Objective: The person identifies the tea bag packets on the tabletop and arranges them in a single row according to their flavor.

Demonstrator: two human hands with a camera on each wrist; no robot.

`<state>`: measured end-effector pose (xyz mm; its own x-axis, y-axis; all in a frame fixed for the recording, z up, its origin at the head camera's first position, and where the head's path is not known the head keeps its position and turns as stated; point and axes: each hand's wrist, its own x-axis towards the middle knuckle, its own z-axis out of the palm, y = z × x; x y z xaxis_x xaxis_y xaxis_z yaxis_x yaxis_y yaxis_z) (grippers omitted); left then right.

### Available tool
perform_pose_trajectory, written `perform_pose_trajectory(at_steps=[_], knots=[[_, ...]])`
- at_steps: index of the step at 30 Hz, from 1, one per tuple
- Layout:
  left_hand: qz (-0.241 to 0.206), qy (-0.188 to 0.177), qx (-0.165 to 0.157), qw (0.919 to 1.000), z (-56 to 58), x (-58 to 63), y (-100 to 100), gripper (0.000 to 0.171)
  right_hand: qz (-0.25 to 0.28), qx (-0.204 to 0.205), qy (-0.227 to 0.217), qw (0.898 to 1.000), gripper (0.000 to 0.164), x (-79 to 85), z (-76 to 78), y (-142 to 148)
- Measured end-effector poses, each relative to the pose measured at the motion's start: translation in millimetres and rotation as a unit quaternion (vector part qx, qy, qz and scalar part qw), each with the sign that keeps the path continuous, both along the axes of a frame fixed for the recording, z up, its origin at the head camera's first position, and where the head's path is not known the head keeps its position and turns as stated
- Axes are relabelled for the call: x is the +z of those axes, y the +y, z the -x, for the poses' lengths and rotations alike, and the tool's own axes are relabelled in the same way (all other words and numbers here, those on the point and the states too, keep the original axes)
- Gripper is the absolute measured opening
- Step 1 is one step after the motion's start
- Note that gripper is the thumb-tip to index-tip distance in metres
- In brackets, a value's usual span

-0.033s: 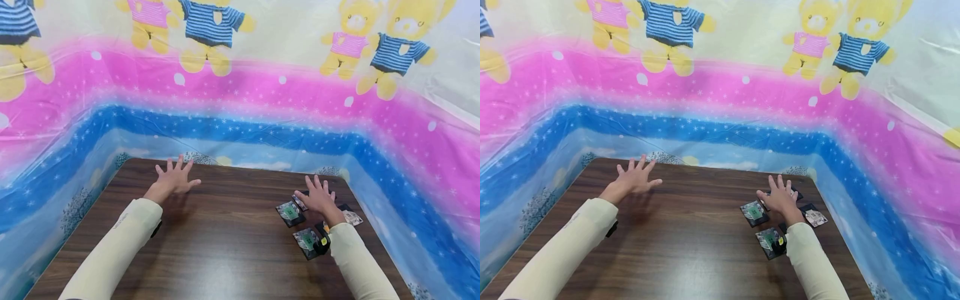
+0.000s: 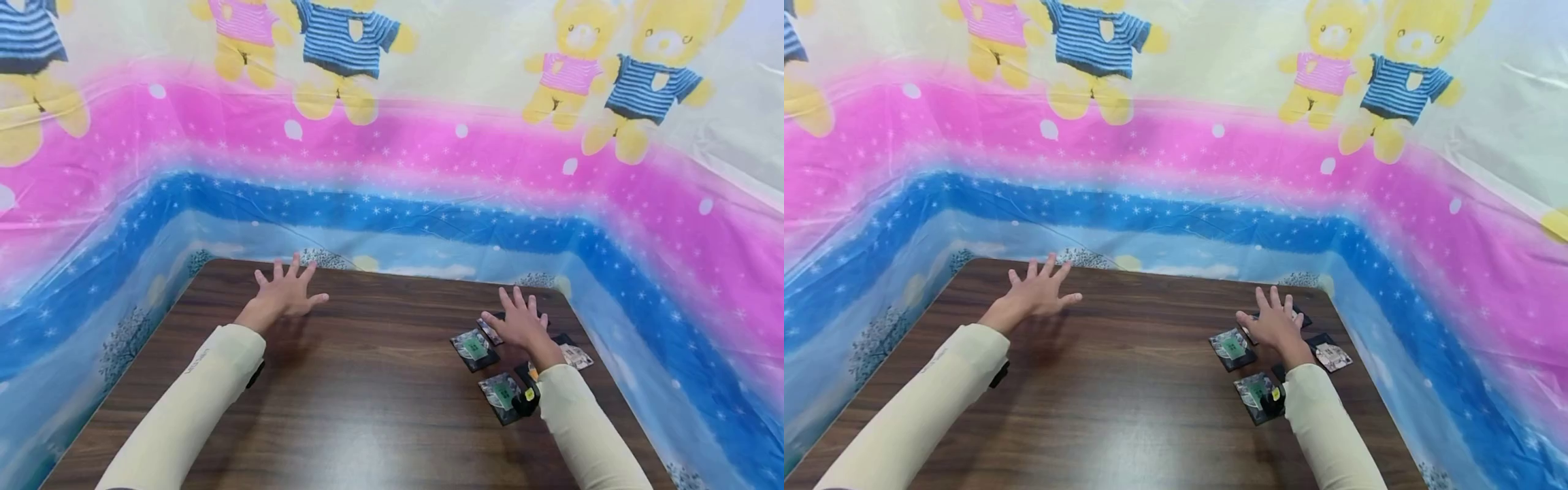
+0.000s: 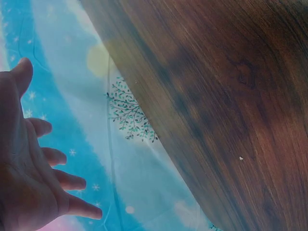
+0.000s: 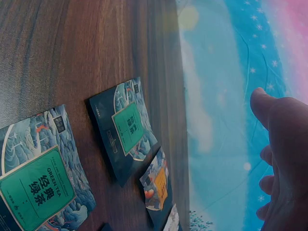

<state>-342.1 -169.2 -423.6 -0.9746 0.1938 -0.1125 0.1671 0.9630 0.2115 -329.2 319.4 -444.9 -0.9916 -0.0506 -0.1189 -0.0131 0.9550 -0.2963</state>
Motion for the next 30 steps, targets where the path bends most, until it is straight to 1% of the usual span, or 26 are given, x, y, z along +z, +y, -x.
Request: perform_pose_trajectory(at_steps=[6,11,16,19,25,28,30], knots=[[0.004,-0.004,0.0,1.0,0.6,-2.7,3,0.088,0.002,0.0,0.001,1.0,0.093,-1.2,0.4,2],[-0.007,-0.003,-0.001,1.0,-1.0,-4.9,4,0.087,0.002,0.0,0.0,1.0,0.091,-3.1,-1.0,2],[-0.017,-0.006,-0.008,0.9998,-1.9,-9.8,8,0.085,0.0,0.006,0.001,1.0,0.088,-7.1,-3.1,1],[-0.013,-0.002,-0.014,0.9998,-1.6,-12.6,13,0.084,0.0,0.011,0.007,1.0,0.086,-9.3,-4.3,1],[-0.014,0.011,-0.037,0.9991,-0.7,-17.8,27,0.079,-0.003,0.036,0.04,0.999,0.076,-12.8,-6.7,1],[-0.024,0.023,-0.055,0.9979,0.3,-21.3,37,0.075,0.011,0.045,0.057,0.997,0.069,-15.3,-9.4,1],[-0.027,0.034,-0.071,0.9965,1.6,-24.2,45,0.071,0.009,0.053,0.069,0.996,0.065,-18.0,-11.6,0]])
